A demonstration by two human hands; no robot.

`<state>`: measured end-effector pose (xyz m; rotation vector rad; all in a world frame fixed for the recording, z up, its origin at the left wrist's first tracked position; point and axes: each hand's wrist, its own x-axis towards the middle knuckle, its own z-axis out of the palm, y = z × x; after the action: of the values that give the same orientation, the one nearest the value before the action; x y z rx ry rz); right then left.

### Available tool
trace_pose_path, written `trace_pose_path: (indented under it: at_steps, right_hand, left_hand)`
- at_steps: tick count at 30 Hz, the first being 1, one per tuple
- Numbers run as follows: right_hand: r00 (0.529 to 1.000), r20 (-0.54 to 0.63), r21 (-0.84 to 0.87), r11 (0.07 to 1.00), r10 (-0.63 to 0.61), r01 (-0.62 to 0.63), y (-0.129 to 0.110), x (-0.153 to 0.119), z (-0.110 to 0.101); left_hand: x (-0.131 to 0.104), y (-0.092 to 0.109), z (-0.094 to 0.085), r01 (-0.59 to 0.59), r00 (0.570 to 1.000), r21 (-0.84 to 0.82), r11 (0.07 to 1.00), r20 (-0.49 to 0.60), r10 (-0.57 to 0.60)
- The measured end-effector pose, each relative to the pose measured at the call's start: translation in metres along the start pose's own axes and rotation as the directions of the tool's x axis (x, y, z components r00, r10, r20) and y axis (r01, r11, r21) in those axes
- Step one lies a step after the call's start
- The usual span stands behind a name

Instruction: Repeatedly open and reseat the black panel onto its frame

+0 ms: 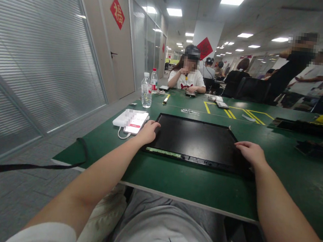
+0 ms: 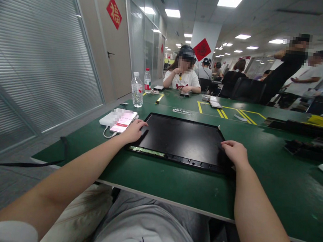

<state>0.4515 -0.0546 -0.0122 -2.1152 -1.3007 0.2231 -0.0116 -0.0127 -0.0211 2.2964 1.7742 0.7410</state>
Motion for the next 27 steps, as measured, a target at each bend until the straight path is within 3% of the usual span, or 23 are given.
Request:
trace_pose_path:
  at_steps: [6, 11, 16, 18, 22, 27]
  right_hand:
    - [0.996, -0.071, 0.013, 0.999, 0.051, -0.050, 0.003, 0.002, -0.001]
    - [0.998, -0.011, -0.029, 0.997, 0.068, -0.068, 0.010, 0.009, 0.004]
    - [1.000, 0.009, -0.027, 1.000, 0.011, -0.011, 0.012, 0.009, 0.008]
    - [1.000, 0.011, -0.025, 1.000, 0.018, -0.018, 0.012, 0.009, 0.008]
    - [0.999, 0.032, -0.053, 0.998, 0.043, -0.041, 0.015, 0.013, 0.008]
    - [1.000, 0.006, -0.077, 0.997, -0.012, 0.013, 0.022, 0.021, 0.010]
  left_hand:
    - [0.002, -0.003, -0.001, 0.072, 0.993, 0.084, 0.994, 0.093, -0.080]
    - [-0.002, -0.003, -0.010, 0.093, 0.989, -0.058, 0.994, 0.123, -0.086]
    - [-0.002, -0.003, -0.012, 0.157, 0.987, -0.269, 0.950, 0.075, -0.142]
    - [-0.001, -0.001, -0.013, 0.188, 0.982, -0.435, 0.881, 0.075, -0.172]
    - [0.002, 0.008, -0.018, 0.253, 0.962, -0.739, 0.624, 0.126, -0.241]
    - [0.002, 0.018, -0.024, 0.288, 0.935, -0.843, 0.455, 0.143, -0.326]
